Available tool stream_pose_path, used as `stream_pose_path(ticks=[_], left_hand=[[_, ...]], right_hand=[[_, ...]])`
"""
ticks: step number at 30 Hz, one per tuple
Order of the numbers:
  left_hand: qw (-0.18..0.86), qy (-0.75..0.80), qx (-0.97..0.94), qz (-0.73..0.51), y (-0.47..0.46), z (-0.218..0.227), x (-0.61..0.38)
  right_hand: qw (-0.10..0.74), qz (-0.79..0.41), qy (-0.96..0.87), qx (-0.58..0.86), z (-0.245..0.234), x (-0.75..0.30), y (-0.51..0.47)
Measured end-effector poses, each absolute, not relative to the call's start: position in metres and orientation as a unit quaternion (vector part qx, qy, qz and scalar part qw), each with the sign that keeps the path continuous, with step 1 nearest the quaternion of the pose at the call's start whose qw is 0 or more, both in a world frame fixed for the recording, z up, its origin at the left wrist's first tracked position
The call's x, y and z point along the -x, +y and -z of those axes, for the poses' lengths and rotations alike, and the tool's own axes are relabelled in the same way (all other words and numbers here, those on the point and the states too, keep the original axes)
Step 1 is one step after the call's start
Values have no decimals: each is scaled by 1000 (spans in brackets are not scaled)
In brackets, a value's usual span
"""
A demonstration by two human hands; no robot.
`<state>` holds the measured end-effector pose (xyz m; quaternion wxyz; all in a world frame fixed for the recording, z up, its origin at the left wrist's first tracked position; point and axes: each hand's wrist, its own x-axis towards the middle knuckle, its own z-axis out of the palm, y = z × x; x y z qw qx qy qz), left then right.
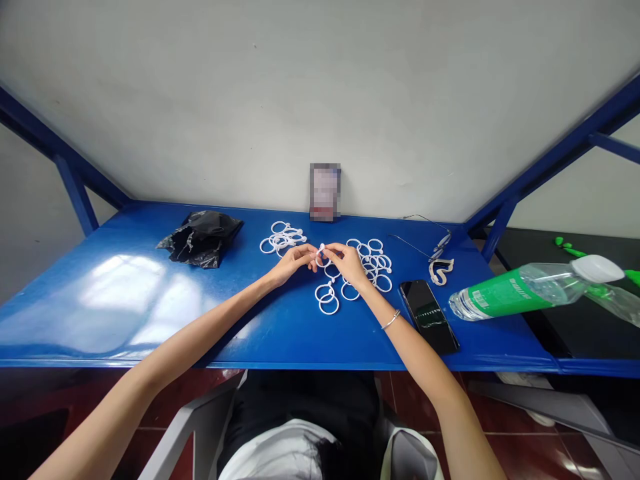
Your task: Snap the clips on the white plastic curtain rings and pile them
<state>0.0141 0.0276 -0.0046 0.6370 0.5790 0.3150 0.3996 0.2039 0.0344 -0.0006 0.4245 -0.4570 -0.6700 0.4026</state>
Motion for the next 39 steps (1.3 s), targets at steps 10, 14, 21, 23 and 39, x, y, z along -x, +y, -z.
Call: stream_pose_path(ticks=[10, 14, 21, 23, 39], left_hand=[[631, 330, -589, -381, 30, 7, -14], [663, 312, -559, -387, 32, 9, -13], [685, 297, -545, -382, 31, 6, -12], [688, 298, -546, -375, 30, 5, -12], [758, 266, -460, -379, 23, 7, -32]], right_hand=[[385, -225, -763, 468, -6, -197, 21], [382, -421, -681, 462, -7, -195, 21], [343, -652, -563, 375, -10, -192, 23], [334, -661, -564, 367, -10, -191, 22], [329, -747, -485, 314, -2, -186, 24]])
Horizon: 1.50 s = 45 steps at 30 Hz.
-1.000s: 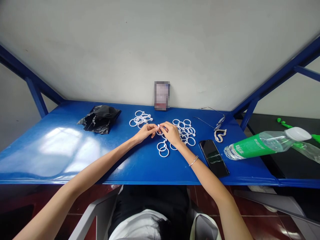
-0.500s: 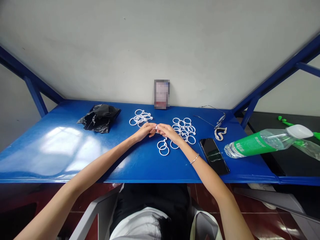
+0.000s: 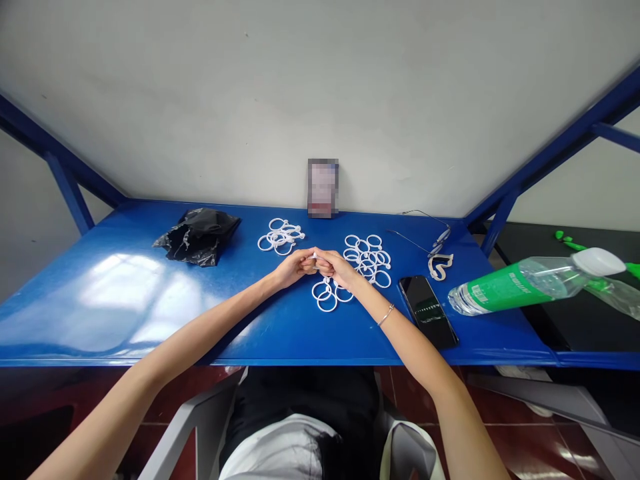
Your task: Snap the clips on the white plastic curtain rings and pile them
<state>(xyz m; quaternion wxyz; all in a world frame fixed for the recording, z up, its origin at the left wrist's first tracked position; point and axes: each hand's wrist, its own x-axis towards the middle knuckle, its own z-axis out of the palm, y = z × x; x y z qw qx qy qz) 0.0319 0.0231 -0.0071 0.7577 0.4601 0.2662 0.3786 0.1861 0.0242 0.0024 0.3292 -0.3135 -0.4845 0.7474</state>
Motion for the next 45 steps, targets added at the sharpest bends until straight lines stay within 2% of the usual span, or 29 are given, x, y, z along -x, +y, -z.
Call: stream_pose_path(ticks=[9, 14, 17, 20, 22, 24, 28, 32, 35, 40, 45], left_hand=[[751, 284, -441, -401, 24, 5, -32], [720, 288, -468, -423, 22, 7, -30], [631, 329, -539, -451, 21, 8, -26], [440, 400, -656, -464, 20, 9, -20], [280, 441, -713, -467, 23, 9, -15], [141, 475, -738, -459, 29, 10, -8], [-5, 558, -726, -402, 43, 15, 6], [-61, 622, -712, -320, 49, 15, 12], [-70, 644, -715, -262, 46, 10, 10], [-86, 652, -719, -224, 43, 5, 6], [-97, 565, -766, -291, 43, 12, 4]], right_hand=[[353, -739, -471, 327, -3, -186, 26], [378, -684, -509, 360, -1, -194, 29], [402, -590, -578, 395, -3, -200, 31], [414, -421, -681, 434, -10, -208, 33], [390, -316, -748, 435, -16, -214, 35], [325, -265, -810, 409, -22, -222, 36], [168, -239, -881, 371, -33, -233, 33], [70, -248, -887, 383, -36, -235, 30], [31, -245, -888, 388, -36, -234, 30], [42, -229, -892, 388, -30, -233, 31], [80, -222, -892, 386, -24, -232, 32]])
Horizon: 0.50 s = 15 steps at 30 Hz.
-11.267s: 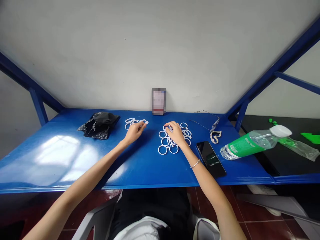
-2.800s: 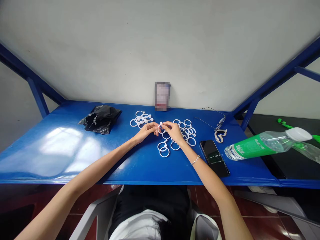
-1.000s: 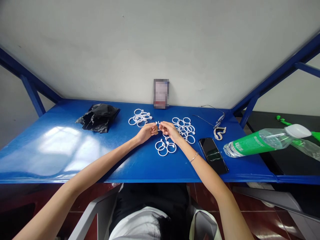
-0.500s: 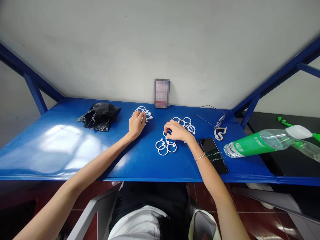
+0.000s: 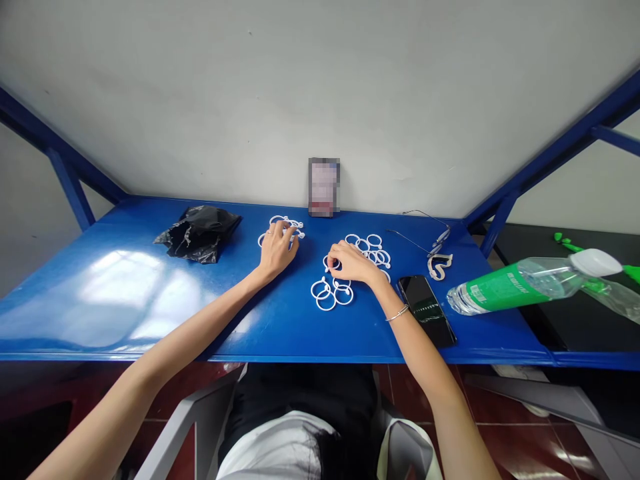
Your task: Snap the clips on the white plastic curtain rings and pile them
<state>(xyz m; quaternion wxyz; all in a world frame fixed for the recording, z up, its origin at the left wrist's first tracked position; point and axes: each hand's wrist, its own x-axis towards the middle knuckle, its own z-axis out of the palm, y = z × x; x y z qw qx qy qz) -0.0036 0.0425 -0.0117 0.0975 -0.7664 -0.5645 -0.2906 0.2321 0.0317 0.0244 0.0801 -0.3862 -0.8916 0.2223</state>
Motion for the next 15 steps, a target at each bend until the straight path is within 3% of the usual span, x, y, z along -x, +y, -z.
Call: stream_pose_path(ticks=[7, 15], left_hand=[[-59, -339, 870, 353, 30, 23, -12], [-415, -387, 746, 348, 32, 15, -11]], right_hand=[[238, -302, -832, 400, -20, -227, 34], [295, -465, -719, 424, -5, -208, 29]])
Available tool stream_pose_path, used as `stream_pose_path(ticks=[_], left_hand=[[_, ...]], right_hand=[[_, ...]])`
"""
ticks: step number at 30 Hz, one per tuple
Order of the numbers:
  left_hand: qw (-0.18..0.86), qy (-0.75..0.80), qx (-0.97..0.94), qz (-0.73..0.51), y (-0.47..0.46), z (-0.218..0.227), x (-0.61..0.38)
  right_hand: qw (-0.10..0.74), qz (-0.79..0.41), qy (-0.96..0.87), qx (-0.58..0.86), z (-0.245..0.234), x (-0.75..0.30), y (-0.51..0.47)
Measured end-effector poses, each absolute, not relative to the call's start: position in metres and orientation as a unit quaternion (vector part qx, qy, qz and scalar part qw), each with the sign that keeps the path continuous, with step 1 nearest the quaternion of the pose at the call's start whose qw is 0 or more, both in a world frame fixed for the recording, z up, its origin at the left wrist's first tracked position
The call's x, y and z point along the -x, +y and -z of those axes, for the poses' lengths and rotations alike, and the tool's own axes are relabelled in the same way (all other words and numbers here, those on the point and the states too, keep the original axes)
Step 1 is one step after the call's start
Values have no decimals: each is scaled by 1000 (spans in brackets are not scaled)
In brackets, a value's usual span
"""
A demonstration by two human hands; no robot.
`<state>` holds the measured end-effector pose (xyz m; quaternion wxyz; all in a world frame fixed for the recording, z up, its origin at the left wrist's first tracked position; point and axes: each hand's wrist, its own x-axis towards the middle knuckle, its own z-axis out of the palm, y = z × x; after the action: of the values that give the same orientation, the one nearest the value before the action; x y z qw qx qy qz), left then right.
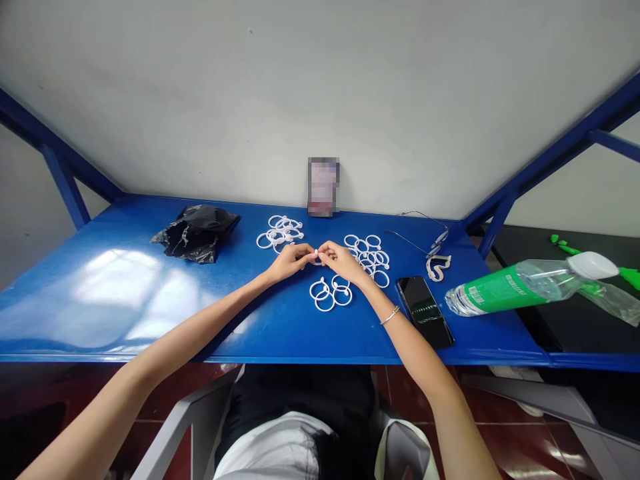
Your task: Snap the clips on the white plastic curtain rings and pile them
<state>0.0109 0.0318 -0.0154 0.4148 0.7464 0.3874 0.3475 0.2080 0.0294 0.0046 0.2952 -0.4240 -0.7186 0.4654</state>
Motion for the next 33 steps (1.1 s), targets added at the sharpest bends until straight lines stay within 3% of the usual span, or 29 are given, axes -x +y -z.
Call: stream_pose_path(ticks=[3, 8, 15, 33], left_hand=[[515, 379, -692, -335, 33, 12, -11], [587, 358, -653, -317, 36, 10, -11], [637, 322, -628, -311, 31, 2, -12], [692, 306, -529, -383, 24, 8, -37]], right_hand=[[289, -524, -677, 429, -1, -205, 28], [294, -582, -633, 416, 3, -203, 30], [316, -674, -547, 384, 1, -198, 29], [352, -675, -538, 362, 1, -194, 28]])
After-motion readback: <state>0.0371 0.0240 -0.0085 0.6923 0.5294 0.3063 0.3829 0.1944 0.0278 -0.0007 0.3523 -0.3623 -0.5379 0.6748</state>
